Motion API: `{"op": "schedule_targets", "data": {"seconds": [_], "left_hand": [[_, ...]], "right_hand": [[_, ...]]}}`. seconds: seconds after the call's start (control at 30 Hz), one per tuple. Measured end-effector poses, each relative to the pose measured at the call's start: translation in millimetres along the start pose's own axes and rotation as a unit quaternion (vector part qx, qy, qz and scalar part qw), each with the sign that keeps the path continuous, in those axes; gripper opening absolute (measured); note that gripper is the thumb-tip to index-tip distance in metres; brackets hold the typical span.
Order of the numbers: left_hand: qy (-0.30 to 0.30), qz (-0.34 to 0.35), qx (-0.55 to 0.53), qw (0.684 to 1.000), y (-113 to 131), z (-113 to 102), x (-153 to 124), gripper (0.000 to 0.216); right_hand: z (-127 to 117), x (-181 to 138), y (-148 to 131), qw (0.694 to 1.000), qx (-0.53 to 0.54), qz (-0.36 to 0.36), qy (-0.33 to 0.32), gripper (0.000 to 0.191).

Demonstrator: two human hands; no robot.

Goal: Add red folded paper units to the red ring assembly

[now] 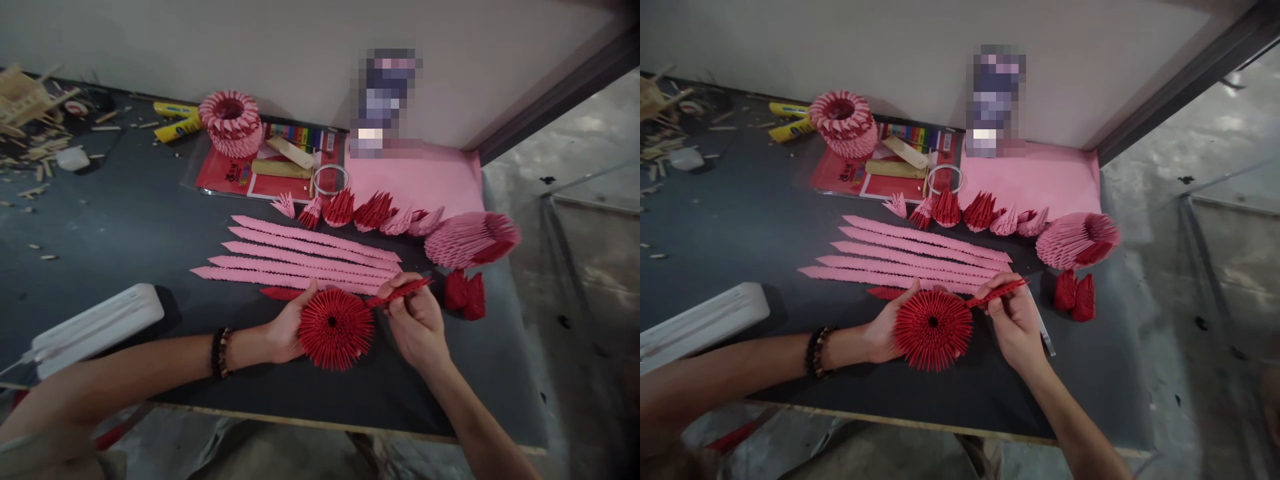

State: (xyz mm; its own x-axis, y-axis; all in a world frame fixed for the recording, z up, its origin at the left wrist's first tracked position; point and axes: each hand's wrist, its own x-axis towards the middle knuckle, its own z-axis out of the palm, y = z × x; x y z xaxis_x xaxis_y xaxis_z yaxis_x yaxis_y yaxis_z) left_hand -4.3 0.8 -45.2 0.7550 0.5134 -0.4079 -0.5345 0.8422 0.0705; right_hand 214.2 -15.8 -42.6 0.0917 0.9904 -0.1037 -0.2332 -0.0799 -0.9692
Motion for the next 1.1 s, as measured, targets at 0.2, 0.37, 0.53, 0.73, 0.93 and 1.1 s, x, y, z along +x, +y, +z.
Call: {"op": "schedule_targets", "data": {"seconds": [0.2, 0.37, 0.53, 0.73, 0.93, 1.1], "left_hand": [[-0.003, -0.028, 0.008, 1.0, 1, 1, -1, 0.061], [0.027, -0.031, 0.008, 0.999, 1, 3, -2, 0.064], [0.037, -0.041, 0.007, 0.998, 1, 2, -2, 0.07], [-0.015, -0.027, 0.03, 0.999, -1, -2, 0, 0.066], [-0.007, -0.005, 0.056, 0.998, -1, 1, -2, 0.059], [0.003, 0.007, 0.07, 0.998, 0, 4, -2, 0.059]], "right_hand": [[6, -4, 2, 1.0, -0.019, 0.005, -0.024, 0.02], [3, -4, -1, 0.993, -0.094, -0.023, -0.07, 0.013], [-1, -2, -7, 0.983, -0.16, -0.037, -0.081, 0.008], [-1, -3, -12, 0.98, -0.185, -0.041, -0.064, 0.023], [5, -10, -15, 0.975, -0.209, -0.073, -0.035, 0.016], [0, -7, -15, 0.987, -0.147, -0.053, -0.043, 0.015]]}}
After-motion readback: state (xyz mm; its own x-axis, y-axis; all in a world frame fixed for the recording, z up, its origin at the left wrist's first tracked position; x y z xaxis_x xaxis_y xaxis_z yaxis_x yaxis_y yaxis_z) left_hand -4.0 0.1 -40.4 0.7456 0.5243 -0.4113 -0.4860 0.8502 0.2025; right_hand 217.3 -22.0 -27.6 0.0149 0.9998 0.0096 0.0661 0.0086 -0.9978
